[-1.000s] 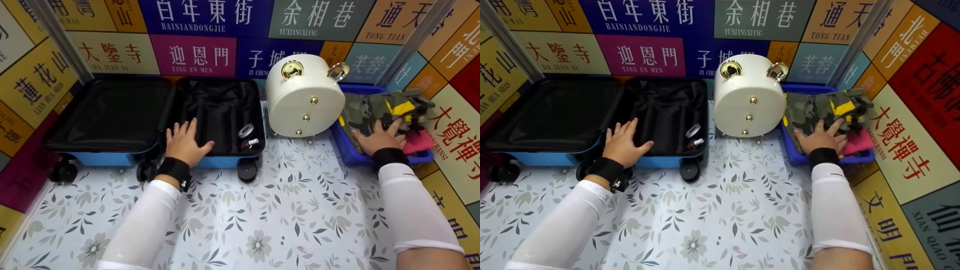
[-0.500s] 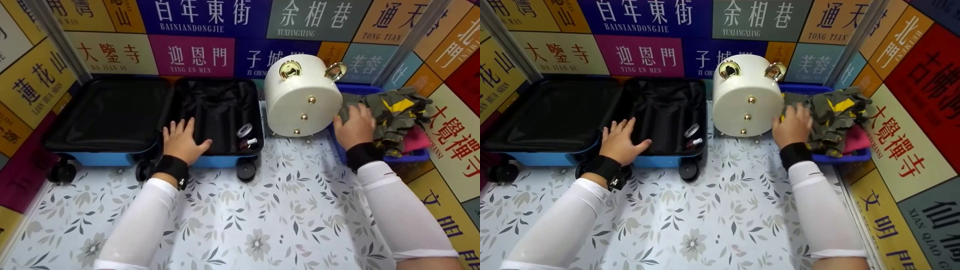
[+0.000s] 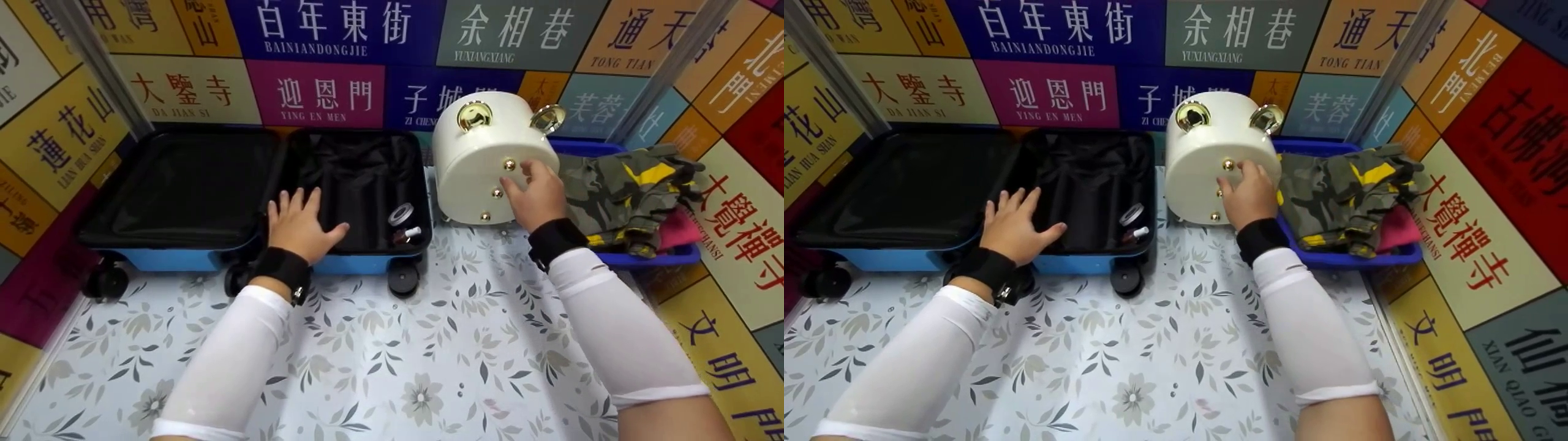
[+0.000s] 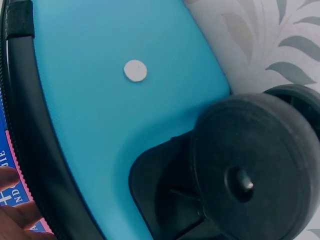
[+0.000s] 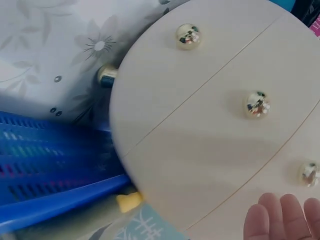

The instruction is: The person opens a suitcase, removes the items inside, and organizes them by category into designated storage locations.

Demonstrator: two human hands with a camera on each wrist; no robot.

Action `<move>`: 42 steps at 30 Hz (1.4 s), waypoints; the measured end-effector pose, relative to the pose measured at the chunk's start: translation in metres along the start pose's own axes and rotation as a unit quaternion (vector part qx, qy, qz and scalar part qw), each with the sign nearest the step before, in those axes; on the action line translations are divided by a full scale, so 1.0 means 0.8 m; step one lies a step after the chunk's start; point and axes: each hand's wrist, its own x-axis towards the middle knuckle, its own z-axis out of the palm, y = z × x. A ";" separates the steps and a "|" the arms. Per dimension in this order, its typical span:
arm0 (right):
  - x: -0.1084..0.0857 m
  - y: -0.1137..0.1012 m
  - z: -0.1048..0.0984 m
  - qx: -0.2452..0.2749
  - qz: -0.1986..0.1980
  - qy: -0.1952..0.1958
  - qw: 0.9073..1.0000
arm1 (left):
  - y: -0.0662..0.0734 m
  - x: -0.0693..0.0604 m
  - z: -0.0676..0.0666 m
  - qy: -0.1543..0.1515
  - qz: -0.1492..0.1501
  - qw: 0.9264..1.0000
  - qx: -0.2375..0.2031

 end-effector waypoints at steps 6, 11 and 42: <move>0.009 -0.008 0.013 0.008 0.018 0.000 1.000 | 0.001 -0.001 0.001 0.002 0.004 1.000 0.001; 0.016 -0.008 0.018 0.007 0.034 0.013 0.999 | 0.002 -0.001 0.001 0.001 0.004 1.000 0.004; 0.024 -0.009 0.037 0.029 0.023 0.089 0.995 | 0.001 -0.002 0.005 0.001 0.001 1.000 0.001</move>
